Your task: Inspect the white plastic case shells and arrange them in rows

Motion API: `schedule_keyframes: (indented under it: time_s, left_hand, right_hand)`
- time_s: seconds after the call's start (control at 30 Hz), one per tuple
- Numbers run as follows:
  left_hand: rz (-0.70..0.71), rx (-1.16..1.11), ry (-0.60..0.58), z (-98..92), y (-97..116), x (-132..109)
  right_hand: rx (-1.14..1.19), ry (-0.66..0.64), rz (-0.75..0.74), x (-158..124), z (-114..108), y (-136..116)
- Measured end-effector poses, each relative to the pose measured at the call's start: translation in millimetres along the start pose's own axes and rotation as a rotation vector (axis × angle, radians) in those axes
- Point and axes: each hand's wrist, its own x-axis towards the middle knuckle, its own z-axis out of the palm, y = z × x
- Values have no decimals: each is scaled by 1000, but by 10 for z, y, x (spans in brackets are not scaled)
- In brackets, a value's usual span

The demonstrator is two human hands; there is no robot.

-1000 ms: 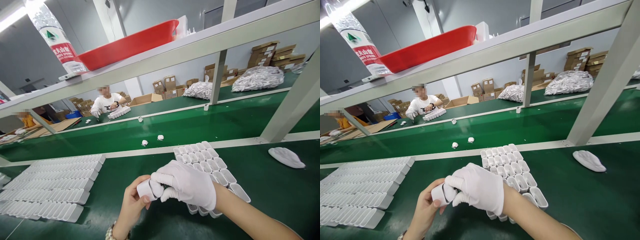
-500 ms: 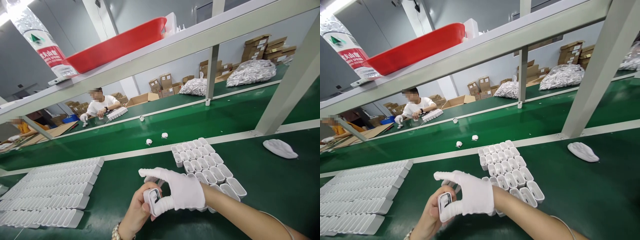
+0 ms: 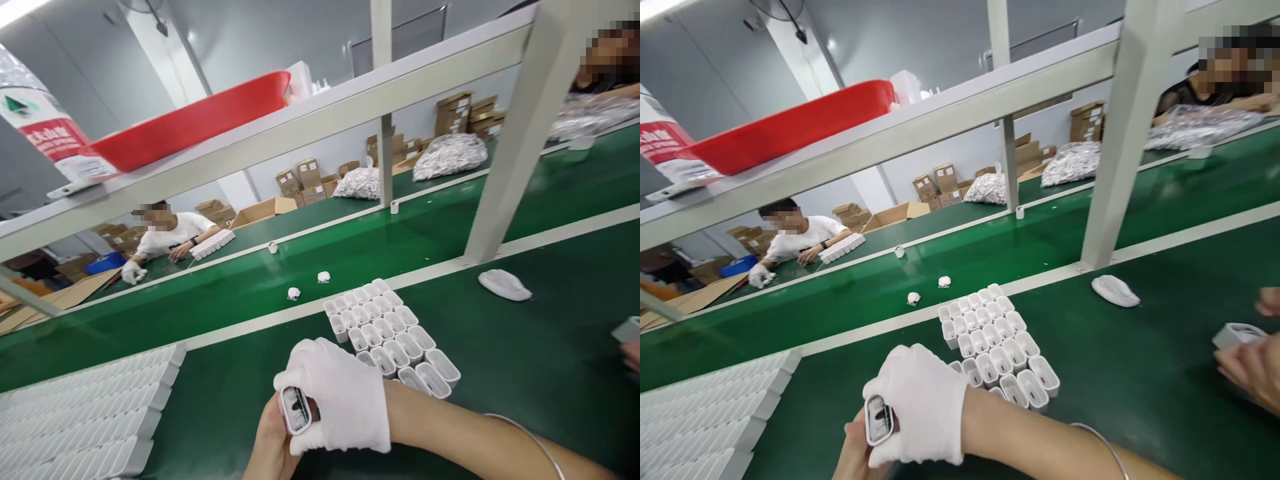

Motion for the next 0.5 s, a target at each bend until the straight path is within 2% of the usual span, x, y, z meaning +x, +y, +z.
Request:
schedule_keyframes:
  time_s: [0.07,0.13,0.2,0.3,0.4,0.5]
  left_hand:
    - [29,19,-32,-33,-31,79]
    - [66,112,-21,-67,-64,158]
    - [78,306,6,-74,-103,198]
    - [137,644,5,0,-176,170]
    - [227,845,-26,94,-261,126]
    - [244,889,-37,93,-343,155]
  right_hand:
    - [-13,21,41,50,-165,59]
    - [13,24,177,129,-405,256]
    - [-79,63,433,206,-666,572]
    - [-200,116,709,226,-961,1079]
    - [-277,116,891,126,-1091,1387]
    - [-326,108,976,52,-1127,1493]
